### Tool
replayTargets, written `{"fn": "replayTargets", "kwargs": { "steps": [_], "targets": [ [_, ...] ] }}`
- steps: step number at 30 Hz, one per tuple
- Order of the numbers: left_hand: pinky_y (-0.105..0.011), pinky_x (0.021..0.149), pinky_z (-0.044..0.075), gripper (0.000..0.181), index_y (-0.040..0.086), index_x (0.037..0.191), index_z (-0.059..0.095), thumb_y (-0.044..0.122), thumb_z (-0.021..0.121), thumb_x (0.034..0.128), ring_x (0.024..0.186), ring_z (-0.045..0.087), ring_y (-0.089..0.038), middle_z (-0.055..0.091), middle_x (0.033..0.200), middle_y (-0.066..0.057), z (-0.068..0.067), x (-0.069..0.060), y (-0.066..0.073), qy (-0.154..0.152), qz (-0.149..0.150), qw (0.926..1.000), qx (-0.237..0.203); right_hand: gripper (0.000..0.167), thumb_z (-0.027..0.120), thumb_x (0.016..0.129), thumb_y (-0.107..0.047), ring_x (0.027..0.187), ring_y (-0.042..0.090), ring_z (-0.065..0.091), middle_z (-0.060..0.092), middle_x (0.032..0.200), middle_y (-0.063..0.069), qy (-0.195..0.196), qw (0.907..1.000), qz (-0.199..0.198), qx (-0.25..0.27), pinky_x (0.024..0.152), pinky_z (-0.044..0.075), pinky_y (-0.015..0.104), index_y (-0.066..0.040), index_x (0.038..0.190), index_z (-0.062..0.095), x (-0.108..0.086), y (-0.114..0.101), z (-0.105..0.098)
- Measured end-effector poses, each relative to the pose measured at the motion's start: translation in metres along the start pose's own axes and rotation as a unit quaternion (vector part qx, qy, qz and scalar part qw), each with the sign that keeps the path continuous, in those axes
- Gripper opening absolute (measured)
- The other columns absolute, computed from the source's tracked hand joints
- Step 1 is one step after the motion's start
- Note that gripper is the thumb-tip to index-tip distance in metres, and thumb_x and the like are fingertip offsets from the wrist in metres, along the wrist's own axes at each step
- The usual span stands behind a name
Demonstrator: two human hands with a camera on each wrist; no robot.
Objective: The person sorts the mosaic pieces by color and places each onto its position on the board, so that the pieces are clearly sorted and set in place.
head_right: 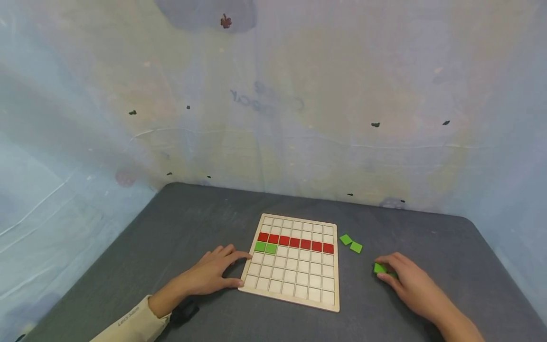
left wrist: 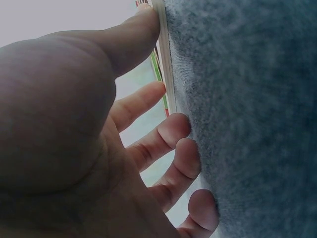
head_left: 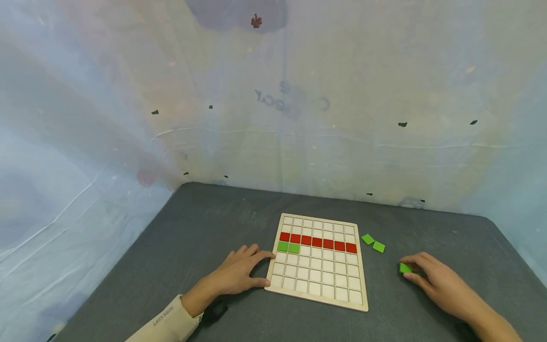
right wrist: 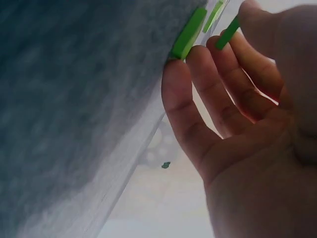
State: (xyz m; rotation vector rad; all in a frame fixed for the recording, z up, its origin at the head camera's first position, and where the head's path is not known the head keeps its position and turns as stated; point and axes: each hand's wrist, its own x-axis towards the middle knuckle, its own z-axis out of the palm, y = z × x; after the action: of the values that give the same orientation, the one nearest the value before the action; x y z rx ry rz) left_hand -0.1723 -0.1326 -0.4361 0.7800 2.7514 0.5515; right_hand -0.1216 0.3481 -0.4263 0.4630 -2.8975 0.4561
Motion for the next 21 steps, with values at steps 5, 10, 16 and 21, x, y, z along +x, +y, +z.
{"fn": "replayTargets", "kwargs": {
  "steps": [5,10,16,21],
  "targets": [
    [-0.042,0.079,0.031,0.064,0.042,0.143,0.047,0.058,0.070,0.0854,0.097,0.041,-0.015,0.050,0.122,0.004,-0.001,-0.001,0.000,-0.003,0.000,1.0000,-0.002,0.024,0.072,0.092,-0.028,0.086,0.000,0.060,0.063,0.106,-0.009,0.002,1.0000,-0.005,-0.001,0.068,0.050,0.026,-0.020,0.115,0.067,0.005,-0.008,0.003],
    [-0.041,0.078,0.031,0.063,0.041,0.143,0.048,0.056,0.070,0.0858,0.096,0.041,-0.015,0.050,0.121,0.004,-0.001,-0.001,0.001,0.000,0.005,1.0000,0.000,0.025,0.071,0.093,-0.030,0.086,-0.003,0.056,0.062,0.106,-0.011,-0.003,1.0000,-0.009,0.000,0.068,0.049,0.026,-0.021,0.116,0.066,0.011,-0.015,0.006],
    [-0.039,0.077,0.030,0.063,0.041,0.143,0.047,0.056,0.070,0.0856,0.095,0.041,-0.015,0.050,0.120,0.004,-0.001,-0.001,0.001,0.000,0.003,1.0000,0.003,0.027,0.070,0.093,-0.033,0.089,0.002,0.059,0.062,0.108,-0.012,-0.002,0.9999,-0.011,-0.012,0.073,0.051,0.030,-0.023,0.117,0.066,0.018,-0.025,0.010],
    [-0.039,0.076,0.029,0.064,0.041,0.143,0.048,0.056,0.071,0.0853,0.094,0.040,-0.015,0.050,0.119,0.005,0.000,-0.001,0.001,0.002,0.000,1.0000,0.006,0.027,0.071,0.093,-0.031,0.089,0.001,0.058,0.062,0.108,-0.012,0.000,0.9996,-0.027,-0.009,0.073,0.050,0.030,-0.023,0.118,0.066,0.022,-0.031,0.011]
  ]
}}
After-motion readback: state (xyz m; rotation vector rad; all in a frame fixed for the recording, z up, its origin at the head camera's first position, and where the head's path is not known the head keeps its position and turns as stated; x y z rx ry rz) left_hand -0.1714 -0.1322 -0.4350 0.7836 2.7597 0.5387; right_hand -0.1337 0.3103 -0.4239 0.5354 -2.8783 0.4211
